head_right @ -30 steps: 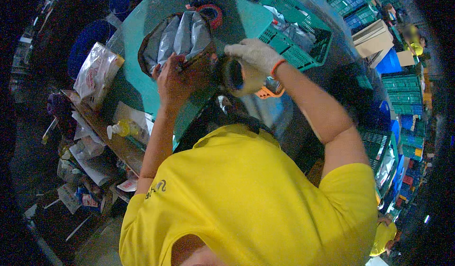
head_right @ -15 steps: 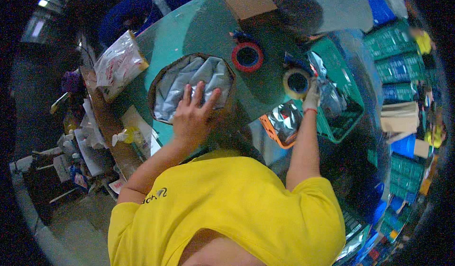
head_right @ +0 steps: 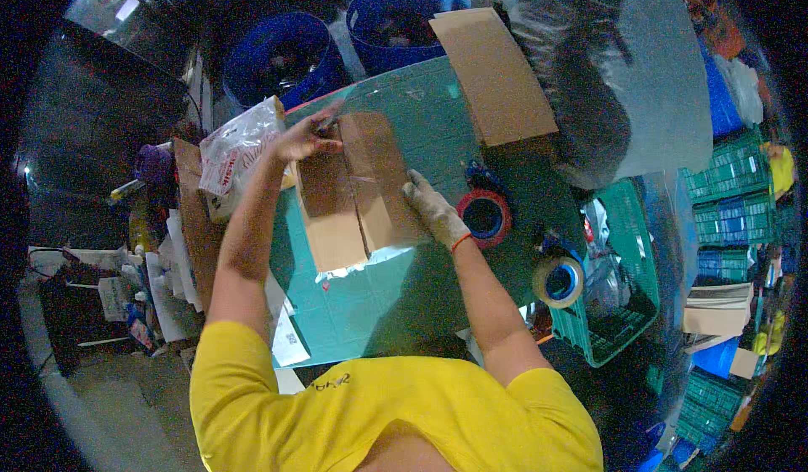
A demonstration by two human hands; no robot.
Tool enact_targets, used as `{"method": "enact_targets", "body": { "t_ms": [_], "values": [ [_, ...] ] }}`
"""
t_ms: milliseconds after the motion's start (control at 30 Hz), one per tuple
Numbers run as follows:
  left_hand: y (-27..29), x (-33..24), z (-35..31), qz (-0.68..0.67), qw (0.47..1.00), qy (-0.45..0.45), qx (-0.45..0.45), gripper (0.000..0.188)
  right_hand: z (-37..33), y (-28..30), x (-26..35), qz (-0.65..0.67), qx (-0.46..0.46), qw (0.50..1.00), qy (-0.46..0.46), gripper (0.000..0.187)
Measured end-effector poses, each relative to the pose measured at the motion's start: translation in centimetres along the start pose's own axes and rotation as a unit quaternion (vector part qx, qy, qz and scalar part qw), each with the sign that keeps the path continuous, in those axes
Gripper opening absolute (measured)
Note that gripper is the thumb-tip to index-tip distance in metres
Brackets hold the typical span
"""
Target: The person packs items into a cardboard box, seals it with tape, and places it into a crate. They then walk to a table and use a box cutter to cut a large black sheet into smaller pieces.
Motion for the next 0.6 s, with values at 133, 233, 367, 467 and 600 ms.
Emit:
{"method": "enact_targets", "body": {
  "t_ms": [133, 233, 367, 467, 600],
  "values": [
    [-1.5, 3.7, -14.0, -0.21, 0.894, 0.138, -0.371, 0.061, 0.9, -0.4, 1.5, 0.193, 0.03, 0.98, -0.03, 0.059],
    [-9.2, 7.5, -19.7, -0.432, 0.781, 0.325, -0.314, 0.079, 1.7, -1.1, 2.7, 0.278, 0.037, 0.96, 0.006, 0.066],
    [-10.7, 5.1, -18.8, -0.534, 0.764, 0.243, -0.27, 0.077, 1.8, -2.2, 3.5, 0.338, 0.063, 0.938, 0.034, 0.076],
    [-8.3, -2.1, -19.1, -0.566, 0.721, 0.325, -0.233, 0.076, -1.3, -1.9, 5.0, 0.395, 0.089, 0.914, 0.01, 0.069],
    [-4.5, -11.2, -22.9, -0.601, 0.681, 0.398, -0.129, 0.072, -9.3, -0.5, 9.2, 0.323, 0.15, 0.934, -0.017, 0.07]
  ]
}}
Point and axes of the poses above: each hand's wrist, its own z-axis towards the middle knuckle, its own y-axis out of the back of the hand, x = y × z, the point moved 4 cm from there along z, towards the middle knuckle, and after that the axes turned 10 degrees about -x, right-handed, at the moved point
